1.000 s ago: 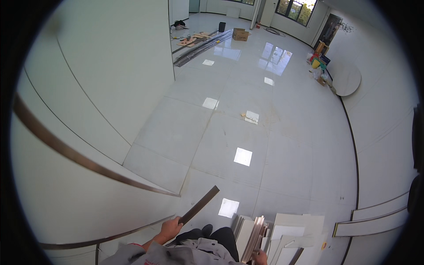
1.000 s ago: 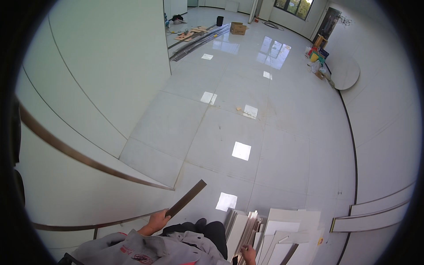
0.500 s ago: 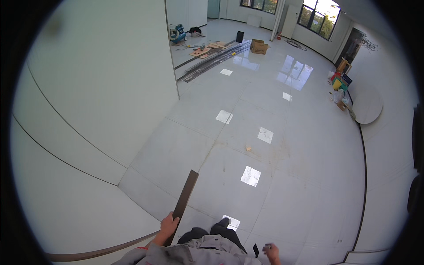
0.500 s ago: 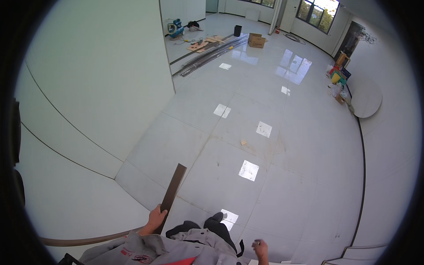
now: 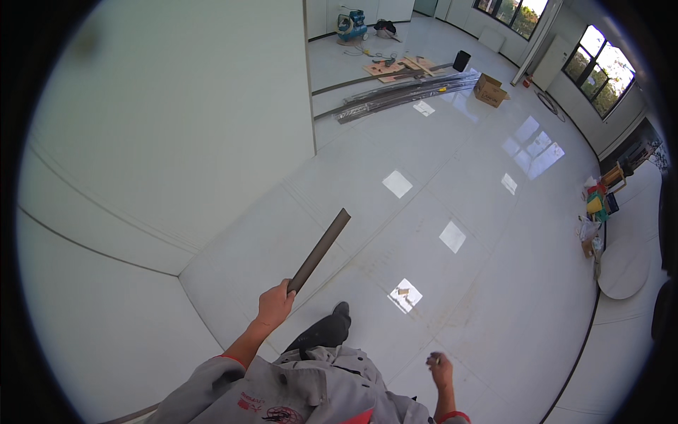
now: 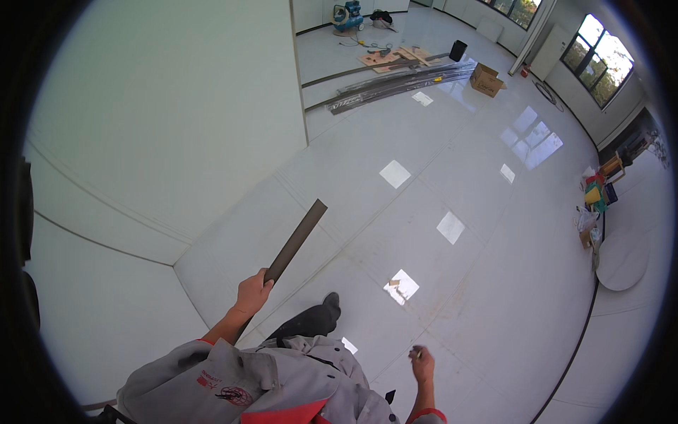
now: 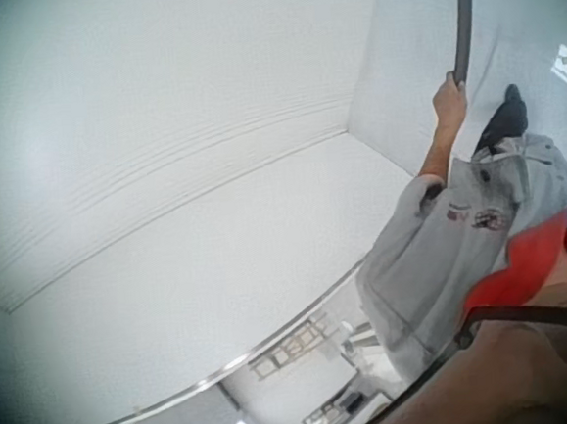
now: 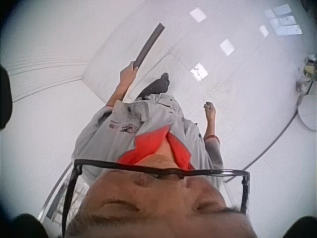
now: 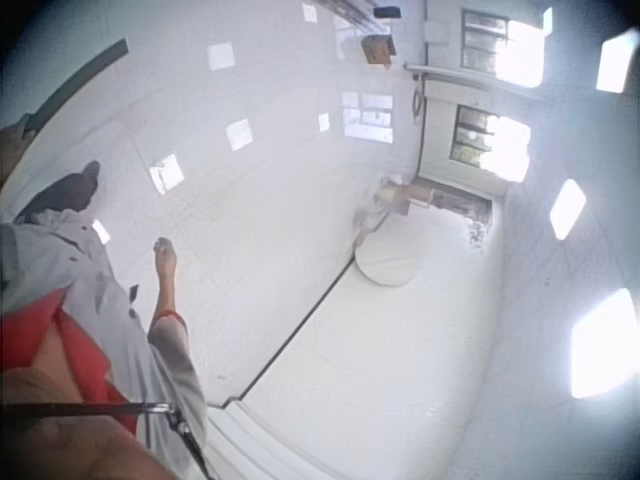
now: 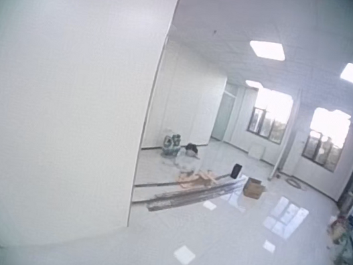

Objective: The person measures and marks metal strips using a tape measure and square, then cuts them with an angle grinder. They repeatedly test the fit of the cut pieces against a wall corner and make further adjustments.

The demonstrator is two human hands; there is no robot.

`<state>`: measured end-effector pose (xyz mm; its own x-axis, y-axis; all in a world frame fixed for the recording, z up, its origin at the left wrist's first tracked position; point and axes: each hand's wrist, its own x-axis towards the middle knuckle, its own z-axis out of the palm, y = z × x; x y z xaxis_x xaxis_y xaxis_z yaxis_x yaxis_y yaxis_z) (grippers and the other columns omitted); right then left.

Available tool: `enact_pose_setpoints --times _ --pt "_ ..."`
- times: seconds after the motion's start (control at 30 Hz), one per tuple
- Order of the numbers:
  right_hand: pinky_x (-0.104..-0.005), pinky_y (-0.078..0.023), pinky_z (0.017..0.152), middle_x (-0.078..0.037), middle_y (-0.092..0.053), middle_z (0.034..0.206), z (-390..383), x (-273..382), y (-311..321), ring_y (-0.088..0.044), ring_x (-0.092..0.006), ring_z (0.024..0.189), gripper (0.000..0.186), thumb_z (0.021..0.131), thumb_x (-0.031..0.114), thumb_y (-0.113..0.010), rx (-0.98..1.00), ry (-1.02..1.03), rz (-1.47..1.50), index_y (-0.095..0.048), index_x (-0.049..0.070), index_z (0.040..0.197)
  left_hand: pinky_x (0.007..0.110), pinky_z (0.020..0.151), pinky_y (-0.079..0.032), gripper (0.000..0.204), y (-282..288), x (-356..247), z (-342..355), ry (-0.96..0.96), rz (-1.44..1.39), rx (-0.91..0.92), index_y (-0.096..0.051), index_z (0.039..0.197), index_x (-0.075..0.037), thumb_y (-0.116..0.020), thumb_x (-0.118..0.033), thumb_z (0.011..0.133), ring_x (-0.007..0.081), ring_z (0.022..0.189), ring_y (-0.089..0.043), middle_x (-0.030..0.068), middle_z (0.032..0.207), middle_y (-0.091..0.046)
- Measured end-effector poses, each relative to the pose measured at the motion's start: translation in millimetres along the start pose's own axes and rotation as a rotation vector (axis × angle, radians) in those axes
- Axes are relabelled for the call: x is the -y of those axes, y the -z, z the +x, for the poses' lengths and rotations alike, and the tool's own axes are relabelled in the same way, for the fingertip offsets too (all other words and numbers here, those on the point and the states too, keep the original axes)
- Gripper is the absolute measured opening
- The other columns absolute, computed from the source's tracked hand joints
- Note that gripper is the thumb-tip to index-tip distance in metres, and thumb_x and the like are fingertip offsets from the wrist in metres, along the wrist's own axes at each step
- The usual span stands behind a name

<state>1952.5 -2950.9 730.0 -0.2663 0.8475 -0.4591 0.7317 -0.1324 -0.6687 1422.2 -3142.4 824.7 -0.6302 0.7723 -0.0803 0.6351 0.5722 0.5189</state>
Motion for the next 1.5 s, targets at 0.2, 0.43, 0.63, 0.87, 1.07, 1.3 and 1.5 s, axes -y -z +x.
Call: enact_pose_setpoints --times 0.2,0.43,0.63,0.87,1.07,1.3,1.5 --pt "-0.0332 -0.060 0.065 -0.015 -0.075 0.091 40.2 -0.1 32.5 -0.074 -0.0232 0.078 0.027 0.085 0.011 -0.069 0.064 -0.401 0.024 -0.071 0.001 0.109 0.049 0.067 -0.052 0.032 -20.1 -93.2 235.6 -0.047 0.095 0.062 -0.058 0.120 -0.005 -0.062 -0.025 0.094 0.0380 0.077 -0.068 0.0165 0.082 -0.069" --pt "-0.0333 -0.058 0.062 -0.013 -0.073 0.087 303.7 -8.5 96.0 -0.072 -0.0212 0.075 0.027 0.085 0.010 -0.067 0.092 -0.523 0.127 -0.069 -0.001 0.109 0.054 0.074 -0.051 0.033 -102.3 -158.6 470.8 0.134 0.077 0.139 -0.058 0.119 -0.008 -0.059 -0.030 0.094 0.0421 0.083 -0.067 0.0195 0.086 -0.070" --pt "-0.0325 -0.057 0.065 -0.014 -0.073 0.096 686.1 165.6 289.3 -0.072 -0.0208 0.081 0.029 0.091 0.008 -0.060 0.031 -0.239 0.290 -0.062 -0.003 0.118 0.053 0.088 -0.051 0.044 -153.7 -202.2 578.1 0.409 -0.027 0.207 -0.058 0.124 -0.005 -0.059 -0.034 0.092 0.0445 0.100 -0.067 0.0233 0.104 -0.071" --pt "-0.0297 -0.056 0.069 -0.012 -0.071 0.097 1049.2 382.5 413.4 -0.070 -0.0181 0.084 0.029 0.093 0.012 -0.060 -0.106 0.055 0.366 -0.061 -0.003 0.118 0.050 0.089 -0.051 0.038 -255.4 -187.7 727.7 0.651 -0.363 0.286 -0.065 0.113 -0.001 -0.063 -0.027 0.085 0.0407 0.099 -0.069 0.0218 0.102 -0.072" --pt "-0.0314 -0.058 0.068 -0.013 -0.072 0.098 1170.0 393.2 384.6 -0.072 -0.0205 0.084 0.028 0.089 0.007 -0.063 0.081 -0.175 0.503 -0.064 -0.003 0.115 0.049 0.090 -0.051 0.039 -222.3 -314.8 1027.3 0.580 -0.216 0.049 -0.066 0.115 -0.002 -0.065 -0.024 0.083 0.0407 0.103 -0.067 0.0222 0.105 -0.071" --pt "-0.0338 -0.056 0.061 -0.012 -0.071 0.081 1297.7 329.3 392.0 -0.070 -0.0227 0.073 0.020 0.087 0.017 -0.065 0.285 -0.099 -0.180 -0.067 -0.001 0.094 0.049 0.092 -0.050 0.039 -181.6 -396.4 1282.7 0.678 -0.225 -0.128 -0.062 0.117 -0.001 -0.065 -0.027 0.088 0.0419 0.106 -0.066 0.0239 0.109 -0.070" --pt "-0.0320 -0.052 0.049 -0.011 -0.070 0.075 1596.9 509.5 472.7 -0.067 -0.0200 0.058 0.011 0.083 0.007 -0.061 0.202 -0.336 0.489 -0.066 0.000 0.090 0.047 0.090 -0.052 0.039 -216.1 -402.0 1323.4 0.854 -0.351 -0.154 -0.061 0.118 0.001 -0.067 -0.022 0.087 0.0398 0.102 -0.068 0.0223 0.106 -0.071"
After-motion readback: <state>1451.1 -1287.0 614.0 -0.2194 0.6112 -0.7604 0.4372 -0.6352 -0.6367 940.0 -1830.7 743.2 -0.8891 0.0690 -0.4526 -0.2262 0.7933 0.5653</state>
